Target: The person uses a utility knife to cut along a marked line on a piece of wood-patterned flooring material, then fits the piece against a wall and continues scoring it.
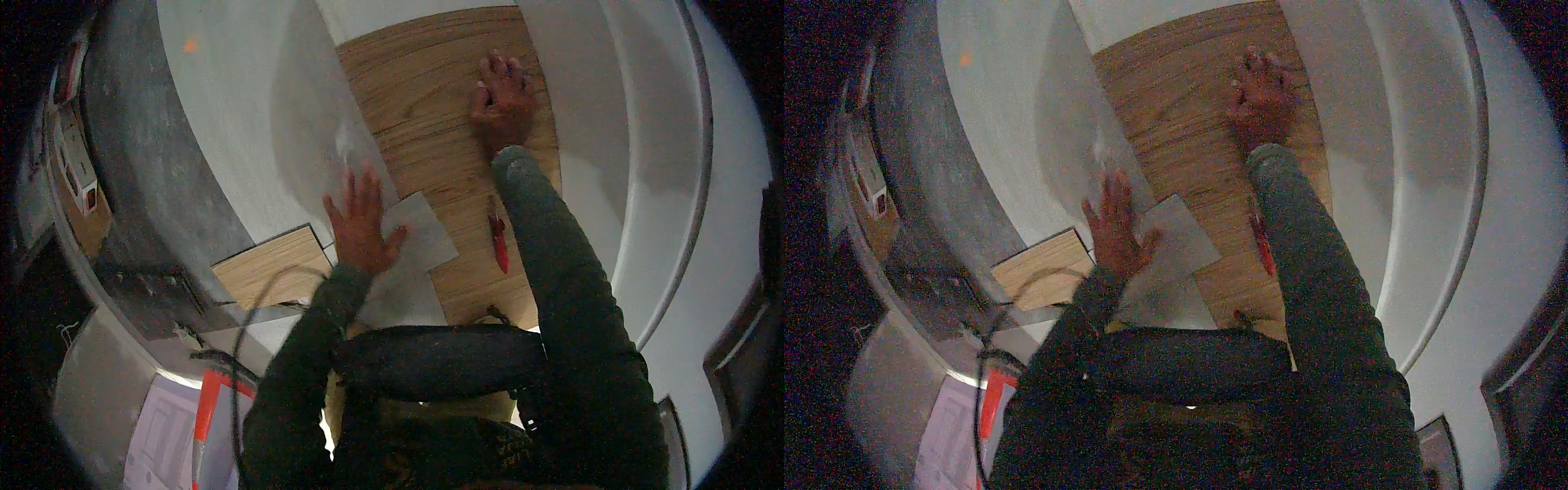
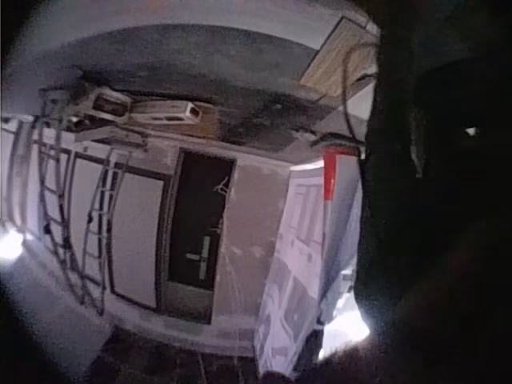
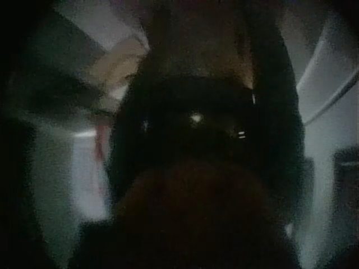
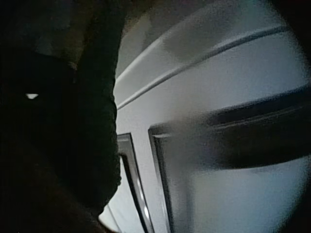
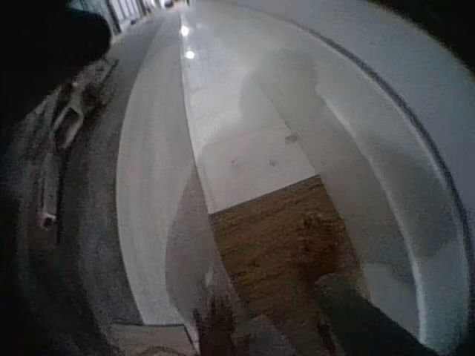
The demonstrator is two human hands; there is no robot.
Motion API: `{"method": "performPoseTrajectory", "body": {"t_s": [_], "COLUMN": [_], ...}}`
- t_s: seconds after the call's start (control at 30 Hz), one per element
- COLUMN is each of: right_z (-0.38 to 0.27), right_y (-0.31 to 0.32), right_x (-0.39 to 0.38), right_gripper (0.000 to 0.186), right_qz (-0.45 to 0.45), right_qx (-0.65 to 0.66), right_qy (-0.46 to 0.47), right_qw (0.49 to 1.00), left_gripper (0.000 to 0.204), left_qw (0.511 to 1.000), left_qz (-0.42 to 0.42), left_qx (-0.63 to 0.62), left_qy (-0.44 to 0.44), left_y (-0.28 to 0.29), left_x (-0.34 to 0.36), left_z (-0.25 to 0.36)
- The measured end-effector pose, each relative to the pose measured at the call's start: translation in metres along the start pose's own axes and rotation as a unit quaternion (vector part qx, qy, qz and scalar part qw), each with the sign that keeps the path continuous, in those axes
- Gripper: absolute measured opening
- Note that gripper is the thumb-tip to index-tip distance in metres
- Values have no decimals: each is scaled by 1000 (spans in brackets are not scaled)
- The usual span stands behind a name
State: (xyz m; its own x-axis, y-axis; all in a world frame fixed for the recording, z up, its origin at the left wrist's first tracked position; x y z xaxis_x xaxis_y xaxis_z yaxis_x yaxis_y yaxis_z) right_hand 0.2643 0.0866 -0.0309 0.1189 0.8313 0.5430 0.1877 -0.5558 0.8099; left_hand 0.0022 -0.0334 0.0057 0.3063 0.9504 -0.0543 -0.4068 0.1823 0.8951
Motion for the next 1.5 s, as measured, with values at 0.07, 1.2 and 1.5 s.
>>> {"method": "performPoseTrajectory", "body": {"t_s": [0.07, 1.2, 1.5], "right_z": [-13, -13, -17], "right_y": [-2, 19, 21], "right_x": [0, 5, 7], "right_gripper": [40, 37, 35], "right_qz": [-2, -5, 13], "right_qx": [1, -18, -7], "right_qy": [-8, -1, -6], "right_qw": [1000, 1000, 1000], "left_gripper": [109, 123, 130], "left_qw": [997, 894, 853], "left_qz": [-66, 229, 173], "left_qx": [37, 19, 65], "left_qy": [15, 384, 488], "left_y": [-1, 57, 74], "left_x": [-46, 29, 98], "left_z": [17, -61, -70]}}
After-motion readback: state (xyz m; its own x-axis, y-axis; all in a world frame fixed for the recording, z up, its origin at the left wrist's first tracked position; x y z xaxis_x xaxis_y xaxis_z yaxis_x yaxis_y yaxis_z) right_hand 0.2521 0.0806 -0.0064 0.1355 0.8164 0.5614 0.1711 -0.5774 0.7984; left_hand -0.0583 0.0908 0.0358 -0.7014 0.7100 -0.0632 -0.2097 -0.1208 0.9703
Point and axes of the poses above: each hand's wrist, its own x-axis towards the middle knuckle, its own y-axis out of the back of the hand, z = x × y, the point moved 6 cm from there along x, towards the middle knuckle, and after that the axes turned 15 degrees about z, right-handed, at the moved point
